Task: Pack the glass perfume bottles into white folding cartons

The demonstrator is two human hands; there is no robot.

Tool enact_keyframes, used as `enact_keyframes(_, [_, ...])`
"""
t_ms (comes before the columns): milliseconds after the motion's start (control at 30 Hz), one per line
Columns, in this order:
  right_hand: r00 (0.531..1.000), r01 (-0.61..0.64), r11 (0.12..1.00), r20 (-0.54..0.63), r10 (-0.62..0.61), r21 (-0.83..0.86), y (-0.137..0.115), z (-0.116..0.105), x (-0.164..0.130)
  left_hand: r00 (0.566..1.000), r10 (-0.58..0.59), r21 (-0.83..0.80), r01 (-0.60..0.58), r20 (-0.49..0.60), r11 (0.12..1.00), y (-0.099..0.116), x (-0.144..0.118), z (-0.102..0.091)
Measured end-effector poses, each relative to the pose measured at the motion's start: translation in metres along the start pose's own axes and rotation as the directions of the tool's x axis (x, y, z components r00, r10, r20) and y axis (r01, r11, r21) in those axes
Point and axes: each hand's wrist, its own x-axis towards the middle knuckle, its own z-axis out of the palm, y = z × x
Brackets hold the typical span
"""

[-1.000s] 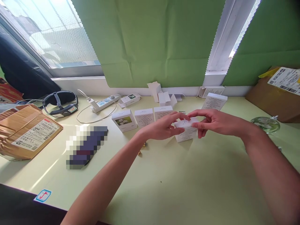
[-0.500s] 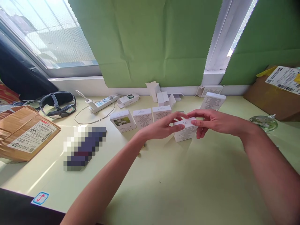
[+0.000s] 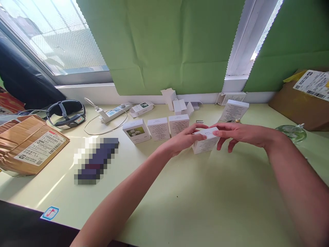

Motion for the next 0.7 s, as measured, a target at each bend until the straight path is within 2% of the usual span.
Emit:
enact_keyframes(100, [0.995, -0.096, 0.995, -0.026, 0.096, -0.010, 0.007, -0.003, 0.002, 0.996, -0.061, -0.038, 0.059, -0.060, 0.998, -0.007, 0.002, 0.002])
enact_keyframes(167, [0.993, -0.118, 0.993, -0.019, 0.117, -0.014, 0.009, -0.002, 0.004, 0.994, -0.086, -0.077, 0.080, -0.073, 0.994, -0.010, 0.003, 0.004])
enact_keyframes(300, [0.997, -0.078, 0.997, 0.002, 0.078, -0.011, 0.008, 0.005, 0.009, 0.996, -0.080, -0.199, 0.073, -0.025, 0.977, -0.013, 0.006, 0.006])
enact_keyframes(433, [0.998, -0.011, 0.992, 0.065, 0.020, -0.124, 0.012, 0.011, 0.017, 0.984, -0.094, -0.241, 0.055, -0.154, 0.969, -0.013, 0.008, 0.007])
enact_keyframes(500, [0.996, 0.035, 0.984, 0.084, -0.020, -0.177, 0.016, 0.012, 0.022, 0.965, -0.049, -0.143, 0.012, -0.256, 0.990, -0.013, 0.008, 0.008])
enact_keyframes(600, [0.994, 0.080, 0.984, 0.081, -0.068, -0.159, 0.019, 0.014, 0.026, 0.911, 0.187, 0.178, -0.129, -0.368, 0.976, -0.011, 0.005, 0.010])
enact_keyframes(633, [0.994, 0.085, 0.986, 0.082, -0.074, -0.141, 0.019, 0.015, 0.027, 0.895, 0.268, 0.289, -0.167, -0.357, 0.943, -0.010, 0.004, 0.011])
enact_keyframes(700, [0.994, 0.075, 0.991, 0.089, -0.066, -0.112, 0.019, 0.015, 0.027, 0.894, 0.353, 0.453, -0.203, -0.275, 0.868, -0.007, 0.001, 0.010])
